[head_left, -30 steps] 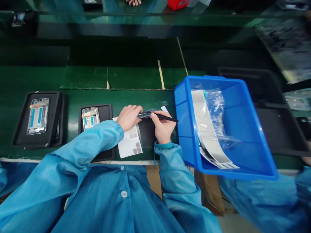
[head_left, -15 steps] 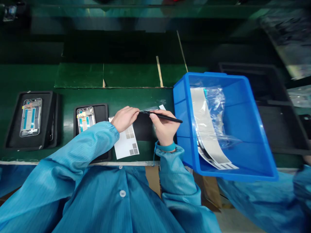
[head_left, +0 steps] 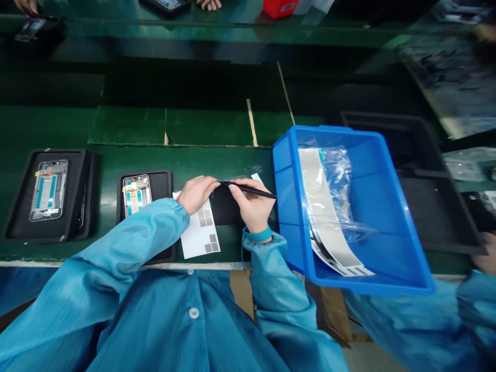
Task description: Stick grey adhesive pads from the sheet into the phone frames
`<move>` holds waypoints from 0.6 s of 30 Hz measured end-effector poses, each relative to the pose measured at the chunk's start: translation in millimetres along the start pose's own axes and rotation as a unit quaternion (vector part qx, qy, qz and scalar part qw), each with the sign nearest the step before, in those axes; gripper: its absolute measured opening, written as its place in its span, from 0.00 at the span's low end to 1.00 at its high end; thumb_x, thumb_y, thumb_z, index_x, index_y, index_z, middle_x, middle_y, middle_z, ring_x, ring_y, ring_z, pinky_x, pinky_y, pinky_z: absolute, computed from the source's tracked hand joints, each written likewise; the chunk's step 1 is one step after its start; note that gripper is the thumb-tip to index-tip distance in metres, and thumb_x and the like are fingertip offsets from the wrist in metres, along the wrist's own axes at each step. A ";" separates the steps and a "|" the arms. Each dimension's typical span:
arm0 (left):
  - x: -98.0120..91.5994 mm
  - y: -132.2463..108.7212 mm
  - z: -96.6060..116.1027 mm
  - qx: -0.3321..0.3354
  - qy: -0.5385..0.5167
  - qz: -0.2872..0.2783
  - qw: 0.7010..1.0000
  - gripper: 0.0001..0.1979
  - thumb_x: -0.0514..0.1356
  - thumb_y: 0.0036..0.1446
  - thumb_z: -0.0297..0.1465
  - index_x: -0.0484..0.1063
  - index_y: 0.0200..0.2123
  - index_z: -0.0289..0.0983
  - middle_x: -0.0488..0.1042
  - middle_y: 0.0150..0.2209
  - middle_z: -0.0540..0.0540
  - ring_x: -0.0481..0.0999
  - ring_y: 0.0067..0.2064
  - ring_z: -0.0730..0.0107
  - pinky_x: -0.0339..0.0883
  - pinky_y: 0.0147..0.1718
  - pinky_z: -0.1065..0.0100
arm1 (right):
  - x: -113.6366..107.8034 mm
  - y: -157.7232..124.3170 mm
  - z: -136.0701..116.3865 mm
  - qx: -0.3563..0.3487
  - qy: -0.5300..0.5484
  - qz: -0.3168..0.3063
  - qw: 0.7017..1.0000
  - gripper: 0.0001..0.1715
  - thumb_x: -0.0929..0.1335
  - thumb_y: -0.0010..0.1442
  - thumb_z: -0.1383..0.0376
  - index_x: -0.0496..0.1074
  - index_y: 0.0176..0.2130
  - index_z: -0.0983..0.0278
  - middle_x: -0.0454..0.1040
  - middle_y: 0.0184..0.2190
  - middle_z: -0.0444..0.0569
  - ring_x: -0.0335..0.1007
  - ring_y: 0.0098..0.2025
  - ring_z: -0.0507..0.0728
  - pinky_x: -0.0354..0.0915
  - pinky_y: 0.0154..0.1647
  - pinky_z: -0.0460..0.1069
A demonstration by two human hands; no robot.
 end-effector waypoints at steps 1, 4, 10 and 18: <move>0.0 -0.5 0.2 0.004 0.001 0.003 1.000 0.16 0.51 0.71 0.38 0.76 0.41 0.40 0.78 0.34 0.47 0.78 0.38 0.69 0.70 0.41 0.68 | 0.7 -0.1 0.5 -0.001 0.004 0.000 1.000 0.08 0.77 0.56 0.60 0.79 0.37 0.59 0.81 0.36 0.47 0.80 0.40 0.59 0.76 0.49 0.58; -0.2 -1.4 1.0 0.021 0.001 0.012 1.000 0.18 0.49 0.72 0.40 0.76 0.40 0.40 0.78 0.33 0.47 0.77 0.37 0.69 0.70 0.40 0.68 | 2.0 -0.4 0.6 -0.009 0.016 -0.001 1.000 0.07 0.77 0.55 0.62 0.79 0.36 0.59 0.82 0.35 0.47 0.80 0.40 0.59 0.76 0.47 0.57; 2.0 -2.0 0.4 0.055 0.001 0.041 0.998 0.20 0.47 0.72 0.41 0.76 0.40 0.38 0.79 0.34 0.45 0.77 0.37 0.68 0.70 0.41 0.67 | 2.0 0.2 0.8 -0.006 -0.003 -0.007 1.000 0.07 0.77 0.55 0.62 0.80 0.36 0.59 0.82 0.35 0.47 0.80 0.39 0.59 0.76 0.46 0.57; 3.4 -2.9 1.0 0.081 0.003 0.067 0.994 0.18 0.49 0.72 0.38 0.76 0.40 0.37 0.79 0.34 0.45 0.77 0.36 0.69 0.71 0.40 0.68 | 2.8 1.4 2.1 -0.009 0.000 -0.003 1.000 0.07 0.78 0.54 0.62 0.80 0.35 0.58 0.82 0.34 0.46 0.80 0.37 0.59 0.76 0.44 0.57</move>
Point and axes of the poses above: each hand's wrist, its own y-axis towards the middle knuckle, its own x-axis out of the palm, z = x × y, the point moved 2 cm from there along y, towards the middle knuckle
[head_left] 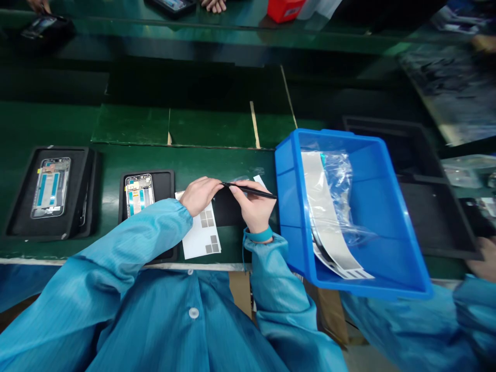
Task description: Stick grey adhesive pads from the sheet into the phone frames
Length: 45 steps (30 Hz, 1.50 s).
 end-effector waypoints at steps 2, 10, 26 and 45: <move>0.3 -0.1 0.1 0.001 0.003 0.001 1.000 0.17 0.50 0.72 0.38 0.76 0.40 0.37 0.79 0.34 0.45 0.77 0.36 0.69 0.71 0.40 0.68 | 0.2 0.3 0.3 0.005 -0.003 0.004 1.000 0.07 0.78 0.54 0.62 0.80 0.34 0.59 0.82 0.33 0.46 0.80 0.37 0.59 0.76 0.44 0.57; 2.9 0.1 -0.3 -0.015 0.026 -0.015 0.999 0.17 0.50 0.72 0.38 0.76 0.40 0.37 0.79 0.34 0.45 0.77 0.36 0.68 0.71 0.40 0.67 | 0.1 1.5 2.7 0.028 -0.006 0.026 0.999 0.09 0.78 0.51 0.59 0.80 0.33 0.59 0.82 0.32 0.47 0.80 0.36 0.58 0.77 0.42 0.56; -44.4 6.9 15.8 -0.110 0.147 -0.124 0.975 0.20 0.57 0.66 0.36 0.69 0.55 0.28 0.75 0.48 0.34 0.73 0.50 0.52 0.67 0.51 0.55 | 13.0 -5.1 -22.2 0.057 0.028 0.057 0.996 0.10 0.79 0.51 0.61 0.79 0.33 0.62 0.79 0.26 0.43 0.76 0.26 0.53 0.73 0.30 0.50; -158.2 -150.0 -51.9 -0.276 0.143 0.028 0.950 0.16 0.58 0.63 0.32 0.71 0.53 0.37 0.71 0.48 0.39 0.72 0.52 0.55 0.68 0.54 0.56 | 190.6 -43.4 -25.7 0.183 0.014 -0.141 0.973 0.16 0.77 0.51 0.54 0.79 0.33 0.64 0.82 0.31 0.50 0.81 0.32 0.59 0.77 0.35 0.52</move>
Point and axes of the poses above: each hand's wrist, its own y-axis towards the middle knuckle, its own x-axis out of the palm, z = x × y, the point moved 2 cm from there along y, towards the middle knuckle
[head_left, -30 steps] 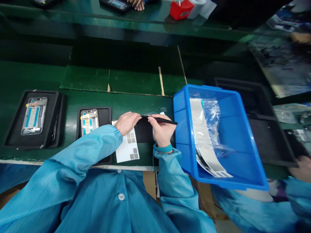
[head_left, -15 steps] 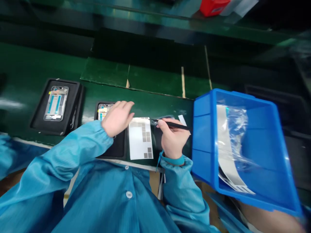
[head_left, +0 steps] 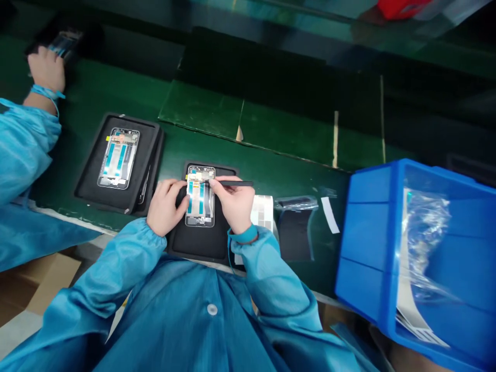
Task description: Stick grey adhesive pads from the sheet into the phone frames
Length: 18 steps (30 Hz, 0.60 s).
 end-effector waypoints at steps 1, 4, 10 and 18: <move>2.4 1.9 1.7 -0.002 0.000 0.000 1.000 0.17 0.58 0.63 0.32 0.71 0.54 0.36 0.71 0.49 0.38 0.71 0.52 0.54 0.68 0.54 0.55 | 4.0 4.3 1.4 -0.003 -0.007 -0.001 1.000 0.16 0.77 0.51 0.54 0.79 0.33 0.64 0.83 0.31 0.50 0.81 0.32 0.59 0.77 0.35 0.51; 8.5 6.3 6.4 -0.010 0.003 -0.004 1.000 0.19 0.57 0.63 0.33 0.69 0.56 0.34 0.68 0.49 0.37 0.70 0.51 0.54 0.68 0.53 0.55 | 10.3 12.2 2.8 -0.002 -0.022 -0.005 1.000 0.14 0.77 0.51 0.57 0.79 0.32 0.64 0.82 0.30 0.49 0.80 0.32 0.58 0.76 0.34 0.50; 15.9 5.7 11.4 -0.024 0.000 -0.005 1.000 0.22 0.58 0.62 0.33 0.68 0.58 0.34 0.65 0.50 0.36 0.69 0.49 0.54 0.68 0.51 0.54 | 11.4 11.5 3.6 -0.004 -0.048 0.003 0.999 0.13 0.77 0.52 0.58 0.78 0.33 0.64 0.82 0.30 0.49 0.80 0.31 0.58 0.76 0.34 0.51; 14.8 6.4 12.5 -0.017 0.000 0.005 1.000 0.21 0.58 0.62 0.33 0.69 0.56 0.33 0.66 0.49 0.36 0.69 0.49 0.54 0.68 0.51 0.54 | 13.1 11.2 4.7 -0.008 -0.054 0.000 0.999 0.12 0.77 0.52 0.58 0.78 0.32 0.63 0.82 0.30 0.48 0.80 0.31 0.57 0.76 0.34 0.51</move>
Point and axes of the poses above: each hand's wrist, its own y-axis towards the middle knuckle, its own x-axis out of the palm, z = x × y, the point moved 2 cm from there along y, towards the middle knuckle
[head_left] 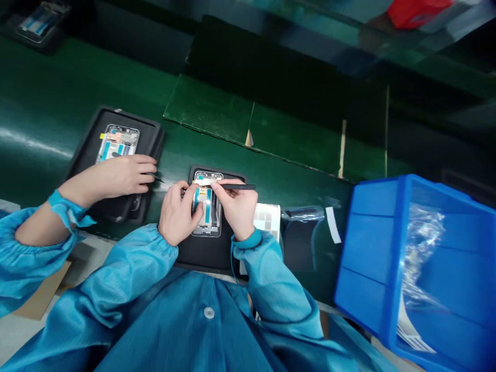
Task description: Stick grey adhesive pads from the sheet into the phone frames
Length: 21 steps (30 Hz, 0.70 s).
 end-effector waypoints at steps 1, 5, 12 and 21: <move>-0.2 0.1 0.2 -0.001 -0.001 -0.001 1.000 0.21 0.58 0.61 0.33 0.69 0.57 0.33 0.66 0.49 0.36 0.69 0.49 0.54 0.68 0.51 0.54 | 0.1 0.1 -0.2 0.000 -0.001 0.000 1.000 0.12 0.77 0.52 0.58 0.78 0.32 0.63 0.82 0.30 0.48 0.80 0.31 0.57 0.76 0.34 0.51; -0.5 0.4 0.5 -0.005 -0.005 -0.004 1.000 0.21 0.58 0.61 0.32 0.68 0.57 0.33 0.66 0.49 0.35 0.69 0.48 0.54 0.68 0.50 0.54 | 0.5 0.2 -0.4 0.002 -0.007 -0.005 1.000 0.12 0.77 0.52 0.57 0.78 0.32 0.62 0.82 0.29 0.48 0.80 0.31 0.58 0.76 0.35 0.51; 2.0 -0.4 -1.5 -0.005 -0.001 -0.003 1.000 0.22 0.58 0.61 0.33 0.68 0.57 0.34 0.66 0.50 0.36 0.69 0.48 0.54 0.69 0.50 0.54 | 0.2 0.8 0.6 -0.001 -0.013 -0.008 1.000 0.12 0.76 0.52 0.57 0.78 0.32 0.62 0.81 0.29 0.49 0.80 0.32 0.59 0.76 0.36 0.52; 1.5 -0.1 -1.1 -0.003 0.007 -0.002 1.000 0.21 0.58 0.61 0.33 0.68 0.57 0.35 0.65 0.50 0.36 0.69 0.47 0.55 0.69 0.49 0.55 | -0.5 0.3 2.3 -0.009 -0.025 -0.011 1.000 0.15 0.77 0.53 0.54 0.78 0.33 0.62 0.82 0.30 0.49 0.80 0.31 0.58 0.76 0.36 0.52</move>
Point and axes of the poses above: each hand's wrist, its own y-axis towards the middle knuckle, its own x-axis out of the palm, z = x × y, the point moved 2 cm from there along y, towards the middle knuckle
